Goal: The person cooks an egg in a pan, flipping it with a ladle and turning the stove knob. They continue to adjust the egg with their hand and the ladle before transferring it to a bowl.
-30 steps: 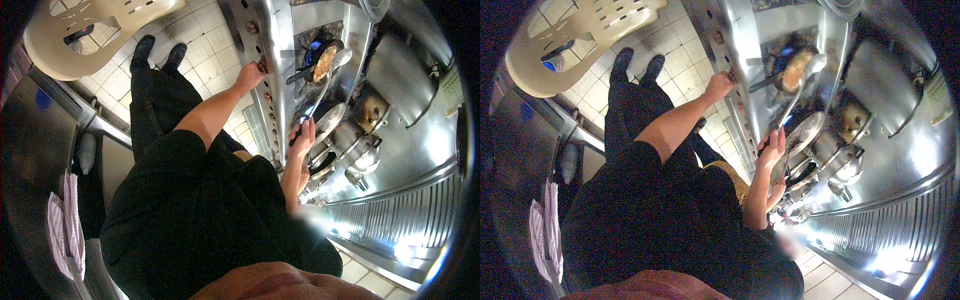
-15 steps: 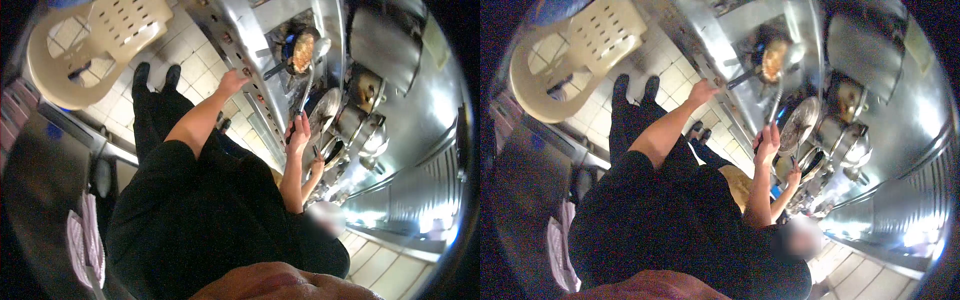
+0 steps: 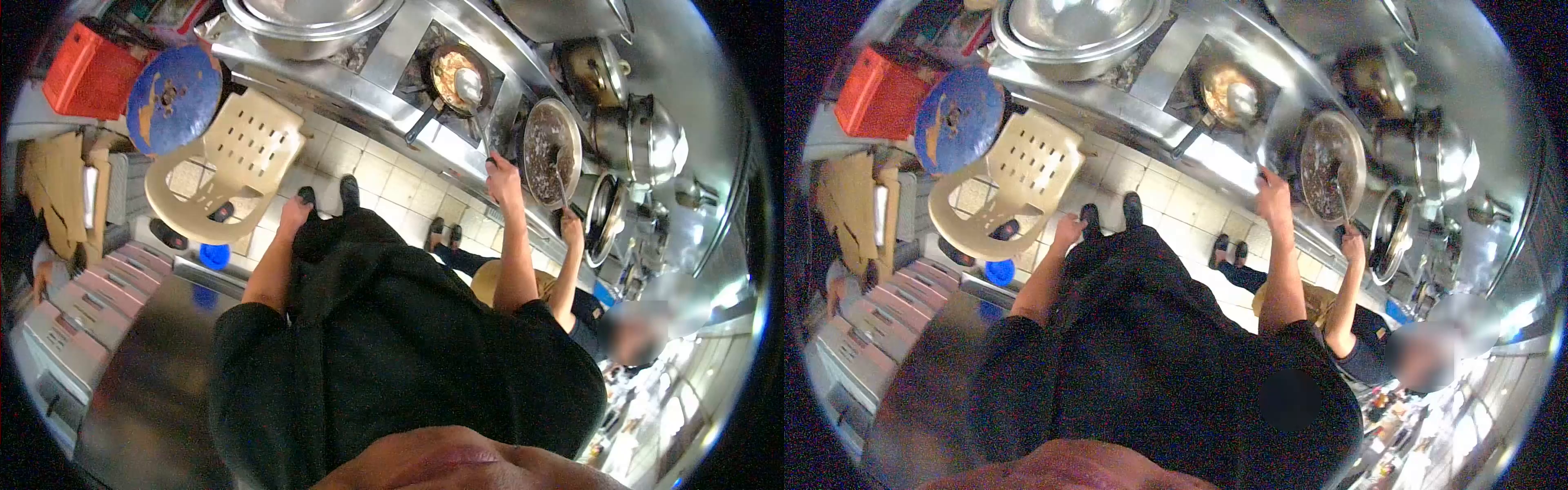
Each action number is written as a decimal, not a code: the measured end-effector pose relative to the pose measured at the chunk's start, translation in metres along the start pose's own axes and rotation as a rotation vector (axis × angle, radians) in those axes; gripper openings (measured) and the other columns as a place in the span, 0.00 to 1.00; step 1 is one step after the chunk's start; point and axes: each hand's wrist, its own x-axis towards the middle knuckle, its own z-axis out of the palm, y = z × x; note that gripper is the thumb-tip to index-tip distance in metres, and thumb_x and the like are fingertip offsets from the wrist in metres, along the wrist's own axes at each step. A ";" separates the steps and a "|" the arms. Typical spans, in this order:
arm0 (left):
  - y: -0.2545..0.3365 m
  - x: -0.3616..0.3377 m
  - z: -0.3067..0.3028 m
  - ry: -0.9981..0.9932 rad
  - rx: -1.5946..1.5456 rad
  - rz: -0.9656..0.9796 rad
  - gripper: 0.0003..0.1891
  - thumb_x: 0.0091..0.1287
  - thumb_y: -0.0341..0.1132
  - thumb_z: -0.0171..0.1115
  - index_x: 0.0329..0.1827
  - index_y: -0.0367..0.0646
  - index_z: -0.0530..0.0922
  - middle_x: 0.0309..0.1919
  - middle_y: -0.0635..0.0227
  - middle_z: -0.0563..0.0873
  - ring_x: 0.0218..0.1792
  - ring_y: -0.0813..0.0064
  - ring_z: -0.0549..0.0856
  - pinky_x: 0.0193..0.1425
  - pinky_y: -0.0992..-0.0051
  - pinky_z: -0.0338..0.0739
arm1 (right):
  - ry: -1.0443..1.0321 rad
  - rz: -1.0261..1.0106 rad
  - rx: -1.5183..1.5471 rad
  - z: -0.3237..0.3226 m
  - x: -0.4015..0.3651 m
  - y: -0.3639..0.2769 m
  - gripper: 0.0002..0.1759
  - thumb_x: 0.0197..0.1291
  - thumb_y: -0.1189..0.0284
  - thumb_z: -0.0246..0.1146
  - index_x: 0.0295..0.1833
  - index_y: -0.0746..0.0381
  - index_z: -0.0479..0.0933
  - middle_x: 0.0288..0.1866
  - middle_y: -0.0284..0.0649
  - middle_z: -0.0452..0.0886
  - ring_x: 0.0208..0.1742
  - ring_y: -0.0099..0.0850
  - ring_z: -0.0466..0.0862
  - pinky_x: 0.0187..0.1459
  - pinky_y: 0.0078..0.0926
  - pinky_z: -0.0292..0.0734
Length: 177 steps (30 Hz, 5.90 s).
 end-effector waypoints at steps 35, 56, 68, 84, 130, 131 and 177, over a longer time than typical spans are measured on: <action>-0.130 -0.126 -0.170 0.843 -0.960 -0.221 0.38 0.72 0.63 0.47 0.62 0.29 0.71 0.55 0.46 0.80 0.42 0.59 0.84 0.42 0.63 0.77 | -0.052 -0.027 -0.291 -0.025 0.016 -0.075 0.21 0.63 0.67 0.55 0.61 0.58 0.78 0.54 0.57 0.80 0.58 0.52 0.79 0.60 0.43 0.74; -0.131 -0.078 -0.173 1.132 -0.490 -0.540 0.25 0.74 0.48 0.49 0.47 0.26 0.67 0.45 0.31 0.77 0.46 0.36 0.80 0.51 0.46 0.73 | 0.080 -0.059 -0.237 -0.004 -0.010 -0.065 0.19 0.62 0.65 0.57 0.59 0.53 0.80 0.50 0.56 0.82 0.53 0.52 0.81 0.54 0.44 0.77; -0.122 -0.082 -0.170 1.168 -0.371 -0.509 0.25 0.73 0.49 0.50 0.47 0.27 0.67 0.42 0.29 0.79 0.45 0.30 0.80 0.49 0.44 0.73 | 0.013 -0.037 -0.351 -0.011 -0.010 -0.083 0.20 0.62 0.65 0.58 0.60 0.49 0.79 0.50 0.56 0.81 0.53 0.53 0.81 0.53 0.44 0.77; -0.098 -0.086 -0.176 1.144 -0.338 -0.598 0.29 0.73 0.50 0.48 0.56 0.25 0.60 0.42 0.25 0.79 0.44 0.28 0.80 0.48 0.42 0.75 | 0.018 -0.037 -0.345 -0.004 -0.001 -0.063 0.23 0.61 0.63 0.59 0.64 0.44 0.77 0.56 0.52 0.81 0.57 0.49 0.81 0.57 0.42 0.76; -0.094 -0.085 -0.174 1.222 -0.385 -0.560 0.25 0.72 0.48 0.50 0.48 0.25 0.67 0.41 0.28 0.79 0.42 0.30 0.79 0.49 0.44 0.72 | 0.012 0.014 -0.394 -0.003 -0.008 -0.075 0.24 0.61 0.64 0.59 0.65 0.44 0.76 0.53 0.55 0.81 0.56 0.50 0.82 0.57 0.44 0.77; -0.096 -0.084 -0.173 1.240 -0.384 -0.550 0.25 0.72 0.48 0.50 0.49 0.26 0.66 0.41 0.28 0.78 0.42 0.29 0.79 0.49 0.44 0.72 | 0.009 0.012 -0.399 -0.003 -0.007 -0.074 0.24 0.61 0.64 0.59 0.65 0.44 0.76 0.53 0.55 0.81 0.56 0.50 0.82 0.57 0.44 0.77; -0.094 -0.090 -0.175 1.186 -0.311 -0.558 0.26 0.71 0.49 0.52 0.47 0.25 0.69 0.41 0.30 0.79 0.44 0.32 0.80 0.50 0.45 0.72 | -0.015 0.008 -0.221 -0.007 0.033 -0.060 0.23 0.63 0.65 0.60 0.63 0.58 0.78 0.31 0.44 0.78 0.30 0.33 0.77 0.34 0.32 0.71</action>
